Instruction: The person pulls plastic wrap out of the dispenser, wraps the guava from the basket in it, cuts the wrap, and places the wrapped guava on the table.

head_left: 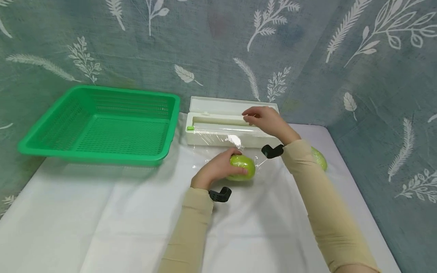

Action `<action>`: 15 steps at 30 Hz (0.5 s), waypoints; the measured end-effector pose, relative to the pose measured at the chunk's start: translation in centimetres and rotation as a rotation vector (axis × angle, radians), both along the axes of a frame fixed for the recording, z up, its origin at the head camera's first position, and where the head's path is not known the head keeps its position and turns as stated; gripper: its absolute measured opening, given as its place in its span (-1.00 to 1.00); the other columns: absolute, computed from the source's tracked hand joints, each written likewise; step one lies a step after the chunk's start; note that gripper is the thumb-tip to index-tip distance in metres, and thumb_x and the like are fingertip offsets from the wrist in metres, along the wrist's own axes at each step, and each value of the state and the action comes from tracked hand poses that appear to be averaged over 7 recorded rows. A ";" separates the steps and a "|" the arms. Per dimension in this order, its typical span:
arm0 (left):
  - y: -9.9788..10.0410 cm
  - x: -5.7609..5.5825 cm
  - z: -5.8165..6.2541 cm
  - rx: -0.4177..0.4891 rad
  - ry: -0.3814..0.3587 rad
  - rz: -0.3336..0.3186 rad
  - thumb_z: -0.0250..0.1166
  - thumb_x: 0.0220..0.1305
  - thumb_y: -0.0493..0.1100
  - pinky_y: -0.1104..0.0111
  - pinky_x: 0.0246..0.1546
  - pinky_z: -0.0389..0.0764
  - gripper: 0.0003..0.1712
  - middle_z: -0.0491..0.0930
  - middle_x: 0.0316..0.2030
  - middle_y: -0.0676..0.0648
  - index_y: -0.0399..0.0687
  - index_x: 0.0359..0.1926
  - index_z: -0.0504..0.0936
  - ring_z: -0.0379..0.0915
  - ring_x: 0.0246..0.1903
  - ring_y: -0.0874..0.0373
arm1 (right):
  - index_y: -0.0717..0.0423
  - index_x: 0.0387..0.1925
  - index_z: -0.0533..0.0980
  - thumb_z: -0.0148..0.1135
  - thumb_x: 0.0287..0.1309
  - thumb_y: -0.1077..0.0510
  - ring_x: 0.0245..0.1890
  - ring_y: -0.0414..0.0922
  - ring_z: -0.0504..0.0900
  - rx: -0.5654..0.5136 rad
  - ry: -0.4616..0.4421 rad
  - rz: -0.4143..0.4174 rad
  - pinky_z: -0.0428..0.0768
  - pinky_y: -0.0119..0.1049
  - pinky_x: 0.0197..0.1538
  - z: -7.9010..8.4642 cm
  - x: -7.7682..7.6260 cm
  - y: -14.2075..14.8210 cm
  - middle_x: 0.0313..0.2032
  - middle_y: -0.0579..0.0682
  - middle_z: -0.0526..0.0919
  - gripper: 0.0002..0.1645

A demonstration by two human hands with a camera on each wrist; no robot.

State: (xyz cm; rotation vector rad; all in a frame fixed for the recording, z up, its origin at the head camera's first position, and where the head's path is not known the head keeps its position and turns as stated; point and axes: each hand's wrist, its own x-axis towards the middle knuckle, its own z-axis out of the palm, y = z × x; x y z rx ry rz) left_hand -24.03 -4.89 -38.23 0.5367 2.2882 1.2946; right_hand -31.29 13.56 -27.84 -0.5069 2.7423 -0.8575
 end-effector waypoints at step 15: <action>0.4 -0.2 -0.1 0.012 -0.063 0.028 0.43 -0.24 0.19 0.28 -0.09 0.34 -0.21 0.43 -0.10 0.07 0.18 0.06 0.31 0.36 -0.16 0.14 | 0.13 0.13 0.36 0.06 0.19 -0.06 -0.01 -0.10 0.43 -0.525 -0.074 -0.564 0.39 -0.18 0.04 -7.0 6.9 7.7 0.02 0.03 0.46 -0.46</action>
